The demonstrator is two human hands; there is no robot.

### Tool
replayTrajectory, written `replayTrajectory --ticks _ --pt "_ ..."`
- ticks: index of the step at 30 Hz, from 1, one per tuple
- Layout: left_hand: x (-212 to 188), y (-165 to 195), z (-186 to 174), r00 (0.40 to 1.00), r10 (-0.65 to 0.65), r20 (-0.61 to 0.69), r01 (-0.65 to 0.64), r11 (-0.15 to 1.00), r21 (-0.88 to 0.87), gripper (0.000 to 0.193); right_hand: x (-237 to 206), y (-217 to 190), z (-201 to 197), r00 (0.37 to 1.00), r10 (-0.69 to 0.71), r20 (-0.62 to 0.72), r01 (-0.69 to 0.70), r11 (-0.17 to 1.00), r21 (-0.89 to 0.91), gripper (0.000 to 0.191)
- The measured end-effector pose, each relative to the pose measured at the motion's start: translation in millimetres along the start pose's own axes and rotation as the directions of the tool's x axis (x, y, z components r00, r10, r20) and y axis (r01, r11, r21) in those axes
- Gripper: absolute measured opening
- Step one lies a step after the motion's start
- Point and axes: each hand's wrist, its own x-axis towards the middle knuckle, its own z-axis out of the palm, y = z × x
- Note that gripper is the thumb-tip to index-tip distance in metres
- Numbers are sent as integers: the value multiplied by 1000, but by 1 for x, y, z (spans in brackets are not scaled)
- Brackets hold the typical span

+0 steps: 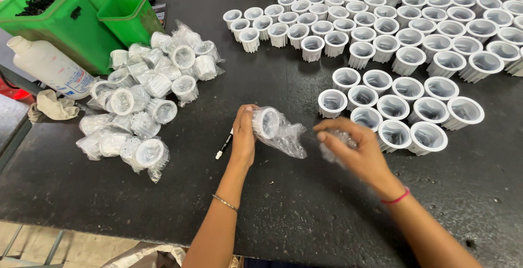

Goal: The person unwraps white plastic lampshade components from clear plastic bags one at a time and arranges the unwrapped pieces in rows on the workbench. They set the empty plastic aside and continue with the next wrapped piece from the pile.

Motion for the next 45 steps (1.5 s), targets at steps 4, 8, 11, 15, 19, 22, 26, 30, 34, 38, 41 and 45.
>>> replayTrajectory --ticks 4,8,11,15,19,22,26,30,34,38,41,45 --pt "-2 -1 3 999 13 34 -16 995 94 33 2 -4 -6 988 156 -7 -148 920 -364 40" --pt "-10 -4 12 980 112 167 -155 950 270 34 1 -3 3 990 -72 121 114 917 -383 39" --pt "-10 -1 14 993 -84 79 60 963 263 35 1 1 1 994 -71 88 100 917 -386 21" --pt "-6 9 4 962 -272 39 270 962 49 36 4 2 -10 994 -57 -93 16 919 -394 21" --pt "-4 9 -3 880 -472 60 476 873 -107 31 4 -2 -6 987 -18 -158 -45 923 -383 21" --pt "-2 4 -5 876 -478 57 482 869 -114 29 5 -5 -5 976 -12 -219 -79 911 -406 20" --pt "5 2 -11 903 -428 -46 420 899 -126 31 3 -10 -11 957 -162 -239 62 923 -380 18" --pt "8 -3 -17 917 -393 -67 380 912 -154 32 -2 -11 -6 994 -107 -7 98 931 -351 30" --pt "4 -19 -7 941 -337 -36 335 941 -48 35 -3 -2 12 985 118 128 -49 893 -447 62" --pt "2 -32 3 946 -319 -56 307 938 -161 36 -6 4 26 971 87 222 -29 967 -253 34" --pt "7 -22 -9 938 -336 -83 294 900 -322 37 -7 1 29 959 142 244 -56 943 -329 27" --pt "12 -9 -20 945 -312 -96 260 897 -357 35 -5 -5 23 968 150 203 -98 964 -247 31"
